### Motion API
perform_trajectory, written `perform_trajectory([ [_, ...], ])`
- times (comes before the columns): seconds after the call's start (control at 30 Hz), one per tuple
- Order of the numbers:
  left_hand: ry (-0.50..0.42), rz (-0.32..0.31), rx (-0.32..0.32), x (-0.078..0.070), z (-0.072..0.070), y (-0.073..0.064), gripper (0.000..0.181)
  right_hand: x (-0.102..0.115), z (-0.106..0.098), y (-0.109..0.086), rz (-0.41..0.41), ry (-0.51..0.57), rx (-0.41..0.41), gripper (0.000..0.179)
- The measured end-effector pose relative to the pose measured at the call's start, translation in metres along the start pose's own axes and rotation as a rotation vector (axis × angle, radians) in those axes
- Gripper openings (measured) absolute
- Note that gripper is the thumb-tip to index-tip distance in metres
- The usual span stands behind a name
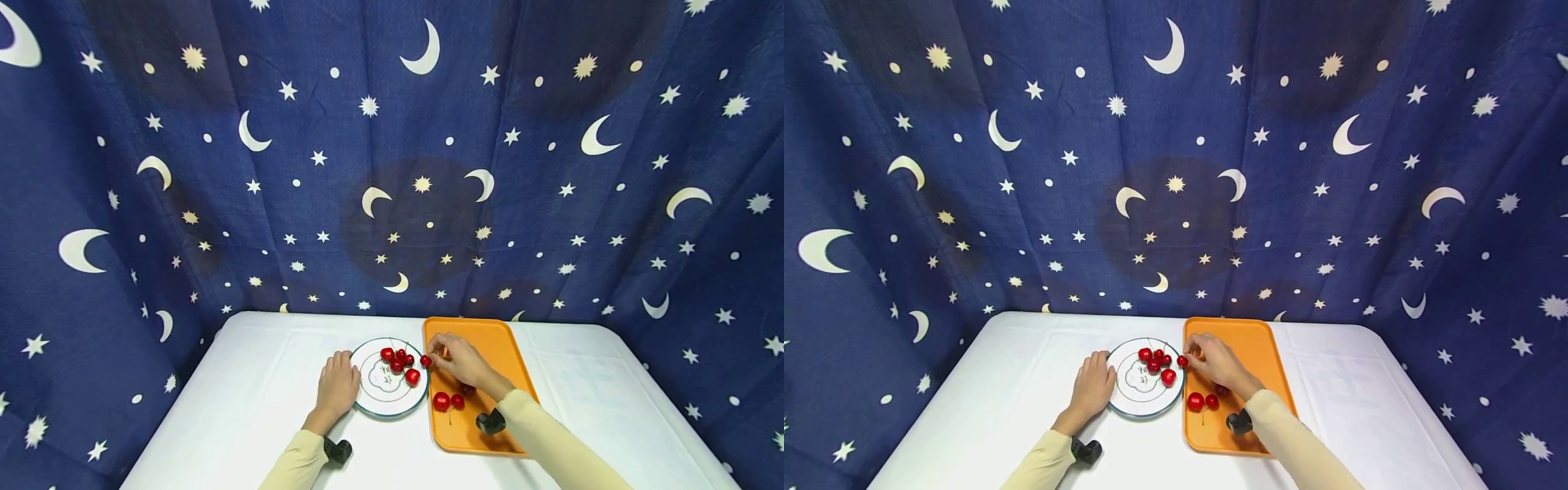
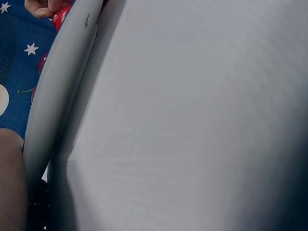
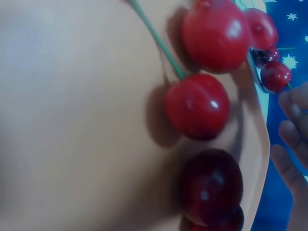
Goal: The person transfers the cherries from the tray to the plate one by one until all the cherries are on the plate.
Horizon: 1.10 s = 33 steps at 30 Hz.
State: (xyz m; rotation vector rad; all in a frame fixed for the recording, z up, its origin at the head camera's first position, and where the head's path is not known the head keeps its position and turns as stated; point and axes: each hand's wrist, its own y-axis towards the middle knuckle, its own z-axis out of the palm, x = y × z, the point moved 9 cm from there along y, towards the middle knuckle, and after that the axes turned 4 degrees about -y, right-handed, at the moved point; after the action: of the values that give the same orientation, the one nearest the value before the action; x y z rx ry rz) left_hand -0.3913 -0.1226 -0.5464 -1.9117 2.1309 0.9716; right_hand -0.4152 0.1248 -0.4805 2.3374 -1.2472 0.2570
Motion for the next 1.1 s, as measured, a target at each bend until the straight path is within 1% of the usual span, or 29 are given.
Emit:
perform_trajectory([
  [0.17, 0.002, -0.001, -0.005, 0.000, -0.002, -0.002, 0.033, 0.000, 0.012, 0.000, 0.000, 0.032, 0.031, 0.006],
  [0.33, -0.011, 0.012, -0.031, -0.003, -0.004, -0.002, 0.032, 0.003, 0.020, 0.001, -0.007, 0.009, 0.053, 0.006],
  [0.57, 0.011, 0.005, -0.021, -0.005, -0.008, -0.001, 0.031, 0.007, 0.028, 0.001, -0.031, 0.003, 0.089, 0.004],
  [0.7, 0.003, 0.008, -0.016, -0.005, -0.007, -0.002, 0.032, 0.004, 0.025, -0.001, -0.046, 0.029, 0.098, 0.007],
  [0.8, 0.005, 0.013, -0.019, -0.004, -0.006, -0.001, 0.032, -0.002, 0.019, -0.004, -0.051, 0.051, 0.103, 0.012],
  [0.9, 0.010, 0.012, -0.018, -0.004, -0.006, 0.000, 0.032, -0.010, 0.011, -0.007, -0.051, 0.043, 0.112, 0.012],
  [1.1, 0.024, 0.004, 0.009, -0.005, -0.005, 0.000, 0.033, -0.027, 0.005, -0.020, -0.033, 0.002, 0.188, 0.015],
])
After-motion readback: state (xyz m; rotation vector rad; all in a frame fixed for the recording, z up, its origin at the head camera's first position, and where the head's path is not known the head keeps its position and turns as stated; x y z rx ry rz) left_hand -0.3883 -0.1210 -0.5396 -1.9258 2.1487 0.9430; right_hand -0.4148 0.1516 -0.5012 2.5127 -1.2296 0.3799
